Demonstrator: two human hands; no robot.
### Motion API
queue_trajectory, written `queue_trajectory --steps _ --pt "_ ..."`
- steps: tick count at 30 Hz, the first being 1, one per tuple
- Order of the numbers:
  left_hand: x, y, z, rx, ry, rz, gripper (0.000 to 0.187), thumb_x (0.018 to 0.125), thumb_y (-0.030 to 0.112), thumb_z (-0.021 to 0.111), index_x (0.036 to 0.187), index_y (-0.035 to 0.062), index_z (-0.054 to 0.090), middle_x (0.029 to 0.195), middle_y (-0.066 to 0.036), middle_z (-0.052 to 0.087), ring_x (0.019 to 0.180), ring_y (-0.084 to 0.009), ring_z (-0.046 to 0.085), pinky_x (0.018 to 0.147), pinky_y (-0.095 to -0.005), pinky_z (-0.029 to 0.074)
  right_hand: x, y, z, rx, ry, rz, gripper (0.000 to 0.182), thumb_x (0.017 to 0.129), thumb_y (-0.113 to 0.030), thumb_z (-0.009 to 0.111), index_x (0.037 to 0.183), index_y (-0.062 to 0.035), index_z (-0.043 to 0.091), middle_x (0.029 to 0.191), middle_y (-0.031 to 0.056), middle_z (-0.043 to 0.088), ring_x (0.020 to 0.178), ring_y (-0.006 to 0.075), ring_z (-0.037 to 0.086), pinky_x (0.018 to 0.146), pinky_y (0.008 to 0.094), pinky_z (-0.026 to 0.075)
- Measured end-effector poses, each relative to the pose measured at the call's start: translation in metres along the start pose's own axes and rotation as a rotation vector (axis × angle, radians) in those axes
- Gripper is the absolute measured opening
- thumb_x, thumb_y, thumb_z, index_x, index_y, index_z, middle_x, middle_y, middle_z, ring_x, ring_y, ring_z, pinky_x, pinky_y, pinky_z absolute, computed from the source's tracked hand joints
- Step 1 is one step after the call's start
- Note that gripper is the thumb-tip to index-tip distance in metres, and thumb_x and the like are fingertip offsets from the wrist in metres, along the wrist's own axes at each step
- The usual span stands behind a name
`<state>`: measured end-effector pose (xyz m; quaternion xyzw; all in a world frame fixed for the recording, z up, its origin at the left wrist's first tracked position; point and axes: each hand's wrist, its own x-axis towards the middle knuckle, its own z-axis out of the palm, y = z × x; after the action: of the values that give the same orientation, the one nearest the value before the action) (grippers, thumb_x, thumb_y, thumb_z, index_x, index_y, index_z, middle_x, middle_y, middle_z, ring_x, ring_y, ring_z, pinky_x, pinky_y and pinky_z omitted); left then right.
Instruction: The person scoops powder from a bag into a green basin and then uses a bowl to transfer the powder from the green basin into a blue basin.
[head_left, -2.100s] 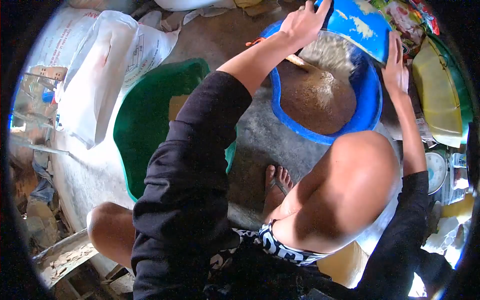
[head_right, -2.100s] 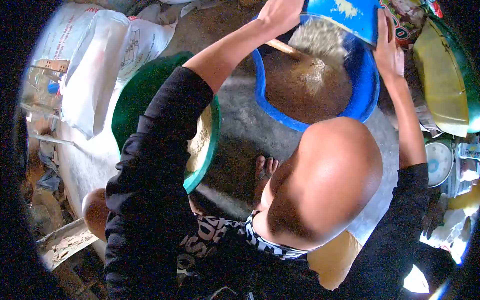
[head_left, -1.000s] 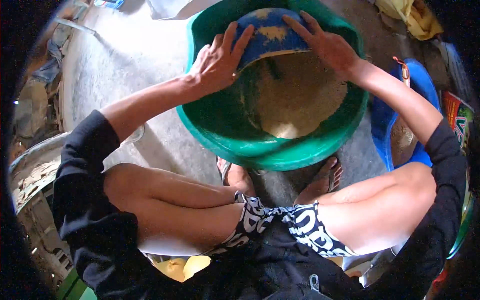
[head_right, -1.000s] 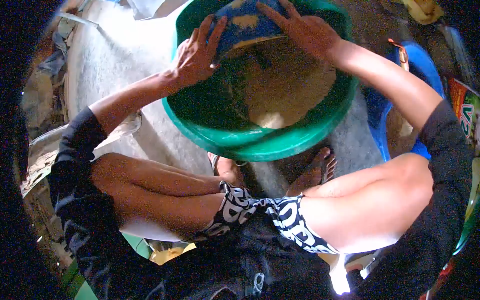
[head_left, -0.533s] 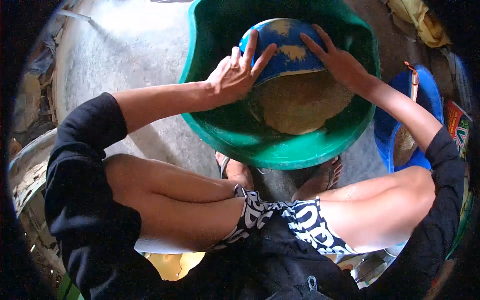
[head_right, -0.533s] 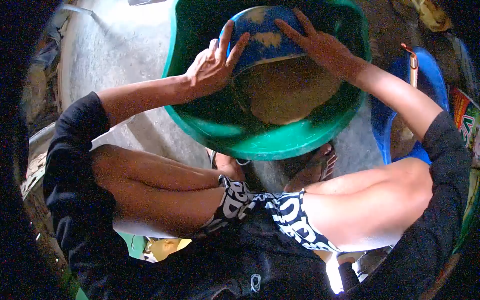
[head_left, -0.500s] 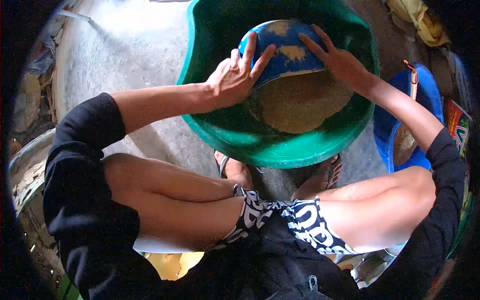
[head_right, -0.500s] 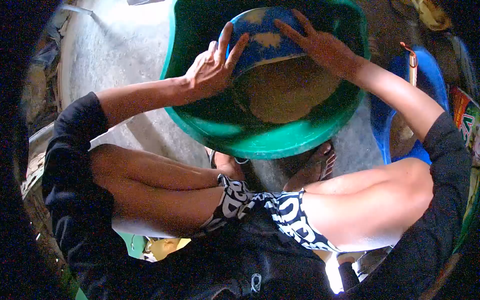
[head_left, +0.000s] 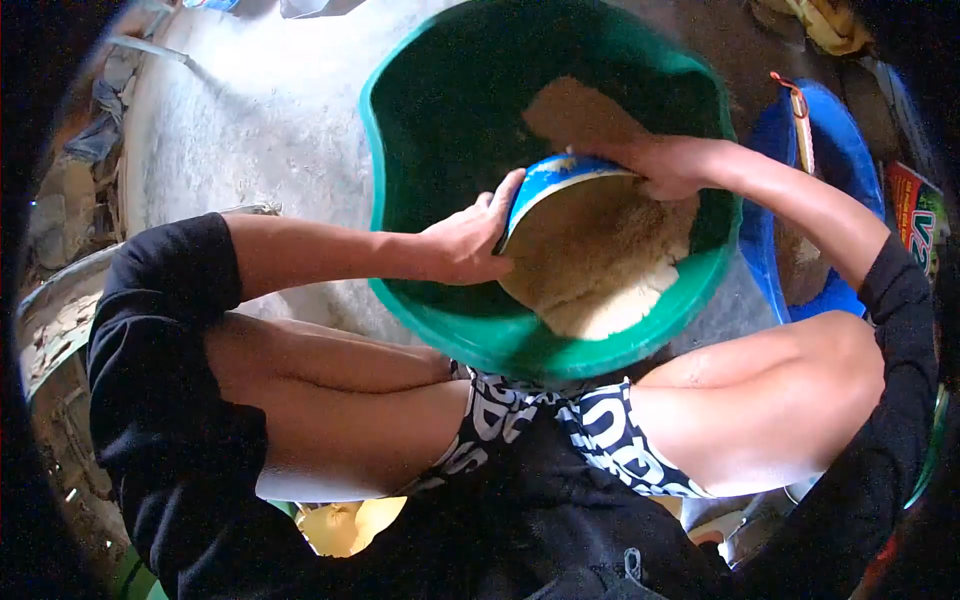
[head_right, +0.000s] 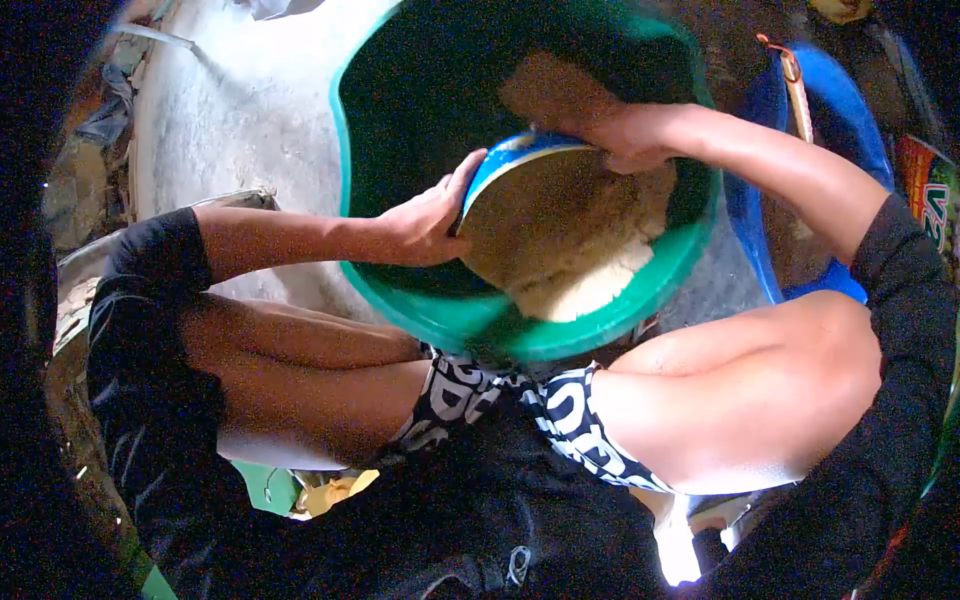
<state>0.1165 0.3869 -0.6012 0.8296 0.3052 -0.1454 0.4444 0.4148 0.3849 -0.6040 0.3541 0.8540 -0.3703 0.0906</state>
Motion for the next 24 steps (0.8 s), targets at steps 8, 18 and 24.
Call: queue_trajectory --steps 8,18,24 --pt "0.024 -0.024 -0.004 -0.367 -0.266 0.073 0.09 0.079 0.017 0.069 0.146 0.0104 0.01 0.131 -0.017 0.049 0.118 -0.0252 0.05 0.097 -0.0383 0.045 -0.018 -0.007 0.008 0.514 -0.277 0.429 0.073 0.073 -0.006 0.047 0.144 -0.0139 0.029 0.118 0.0187 0.058 0.094 0.0271 0.063 0.073 0.0367 0.056" --pt "0.072 -0.028 -0.103 -0.439 -0.364 -0.029 0.061 0.083 0.025 0.048 0.139 0.0054 0.033 0.105 -0.015 0.064 0.087 -0.0241 0.067 0.071 -0.0351 0.059 -0.015 0.036 -0.031 0.707 -0.111 0.585 0.056 0.072 -0.016 0.057 0.126 -0.0033 0.051 0.081 0.0047 0.061 0.059 0.0123 0.055 0.049 0.0256 0.045" --pt "0.075 -0.026 -0.115 -0.362 -0.362 0.07 0.06 0.083 0.024 0.046 0.139 0.0053 0.036 0.103 -0.014 0.064 0.085 -0.0218 0.067 0.07 -0.0346 0.059 -0.02 0.016 -0.034 0.779 -0.023 0.529 0.056 0.071 -0.016 0.057 0.125 -0.0039 0.052 0.083 0.0052 0.062 0.067 0.0132 0.058 0.052 0.0277 0.049"
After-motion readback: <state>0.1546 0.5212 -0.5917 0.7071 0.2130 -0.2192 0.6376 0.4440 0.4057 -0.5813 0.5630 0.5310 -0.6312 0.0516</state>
